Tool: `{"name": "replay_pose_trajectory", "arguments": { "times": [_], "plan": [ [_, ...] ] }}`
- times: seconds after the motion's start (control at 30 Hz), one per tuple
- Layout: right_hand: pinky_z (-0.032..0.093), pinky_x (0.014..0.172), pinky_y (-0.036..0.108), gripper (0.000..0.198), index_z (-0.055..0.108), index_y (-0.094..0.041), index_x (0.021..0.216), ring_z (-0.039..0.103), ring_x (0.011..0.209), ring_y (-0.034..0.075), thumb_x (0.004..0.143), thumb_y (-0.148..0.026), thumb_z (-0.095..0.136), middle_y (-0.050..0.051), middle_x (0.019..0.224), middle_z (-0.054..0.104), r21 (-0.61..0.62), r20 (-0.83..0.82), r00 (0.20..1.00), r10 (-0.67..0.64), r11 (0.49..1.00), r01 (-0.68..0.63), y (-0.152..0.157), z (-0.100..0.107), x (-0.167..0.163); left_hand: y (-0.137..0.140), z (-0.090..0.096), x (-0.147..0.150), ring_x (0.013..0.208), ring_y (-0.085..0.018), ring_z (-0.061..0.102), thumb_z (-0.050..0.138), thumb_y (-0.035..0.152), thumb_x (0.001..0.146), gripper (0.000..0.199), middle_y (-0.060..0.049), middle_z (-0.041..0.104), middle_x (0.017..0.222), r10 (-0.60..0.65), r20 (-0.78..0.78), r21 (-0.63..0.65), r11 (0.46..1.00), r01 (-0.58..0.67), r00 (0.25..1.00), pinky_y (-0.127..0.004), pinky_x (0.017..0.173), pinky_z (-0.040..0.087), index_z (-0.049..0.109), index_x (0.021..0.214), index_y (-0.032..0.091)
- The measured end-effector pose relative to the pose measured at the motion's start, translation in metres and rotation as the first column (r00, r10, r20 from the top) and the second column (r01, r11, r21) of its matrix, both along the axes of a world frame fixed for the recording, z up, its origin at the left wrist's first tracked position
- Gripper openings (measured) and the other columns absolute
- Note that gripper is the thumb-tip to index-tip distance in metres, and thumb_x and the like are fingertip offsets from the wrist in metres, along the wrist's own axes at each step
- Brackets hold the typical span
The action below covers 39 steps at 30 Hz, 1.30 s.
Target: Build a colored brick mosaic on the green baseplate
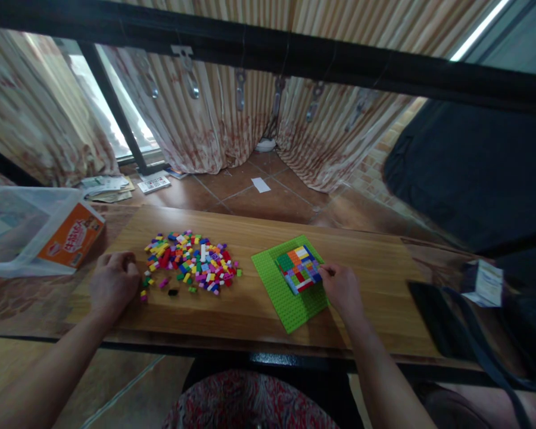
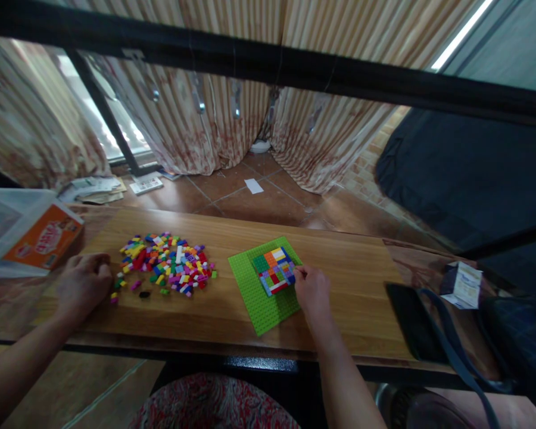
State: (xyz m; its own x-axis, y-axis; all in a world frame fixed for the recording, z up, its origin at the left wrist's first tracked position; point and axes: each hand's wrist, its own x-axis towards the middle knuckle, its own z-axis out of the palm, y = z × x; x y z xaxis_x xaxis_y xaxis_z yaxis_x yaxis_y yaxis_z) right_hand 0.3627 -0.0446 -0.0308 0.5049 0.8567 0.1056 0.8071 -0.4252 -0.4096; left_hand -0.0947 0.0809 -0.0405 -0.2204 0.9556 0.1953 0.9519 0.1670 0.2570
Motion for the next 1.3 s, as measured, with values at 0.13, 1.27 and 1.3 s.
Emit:
{"name": "replay_pose_trajectory", "arguments": {
  "times": [0.13, 1.27, 1.3],
  "plan": [
    [0.048, 0.072, 0.031, 0.027, 0.075, -0.015, 0.089, 0.069, 0.078, 0.023, 0.086, -0.03, 0.052, 0.013, 0.087, 0.076, 0.019, -0.06, 0.998, 0.024, 1.0, -0.023, -0.002, -0.001, 0.001, 0.0, -0.001, -0.001, 0.106, -0.026, 0.058, 0.04, 0.029, 0.09, 0.038, -0.014, 0.058, 0.121, -0.006, 0.017, -0.001, 1.0, 0.006, 1.0, -0.039, 0.094, 0.047, 0.064, 0.114, 0.012],
    [0.052, 0.086, 0.039, 0.035, 0.074, -0.022, 0.101, 0.068, 0.09, 0.024, 0.084, -0.038, 0.048, 0.007, 0.1, 0.075, 0.029, -0.278, 0.867, 0.413, 0.906, -0.422, 0.02, -0.007, 0.039, 0.001, -0.013, -0.004, 0.094, -0.024, 0.062, 0.042, 0.026, 0.087, 0.029, -0.01, 0.062, 0.108, -0.001, 0.032, 0.09, 0.996, -0.002, 0.999, -0.033, 0.079, 0.048, 0.067, 0.101, 0.018],
    [0.051, 0.088, 0.04, 0.034, 0.074, -0.022, 0.099, 0.068, 0.091, 0.024, 0.084, -0.037, 0.048, 0.006, 0.099, 0.075, 0.029, -0.285, 0.846, 0.45, 0.886, -0.462, 0.023, -0.005, 0.034, 0.0, -0.012, -0.003, 0.094, -0.024, 0.062, 0.042, 0.026, 0.087, 0.029, -0.01, 0.062, 0.108, 0.001, 0.034, 0.089, 0.996, -0.004, 0.999, -0.033, 0.078, 0.048, 0.067, 0.101, 0.018]
  ]
}}
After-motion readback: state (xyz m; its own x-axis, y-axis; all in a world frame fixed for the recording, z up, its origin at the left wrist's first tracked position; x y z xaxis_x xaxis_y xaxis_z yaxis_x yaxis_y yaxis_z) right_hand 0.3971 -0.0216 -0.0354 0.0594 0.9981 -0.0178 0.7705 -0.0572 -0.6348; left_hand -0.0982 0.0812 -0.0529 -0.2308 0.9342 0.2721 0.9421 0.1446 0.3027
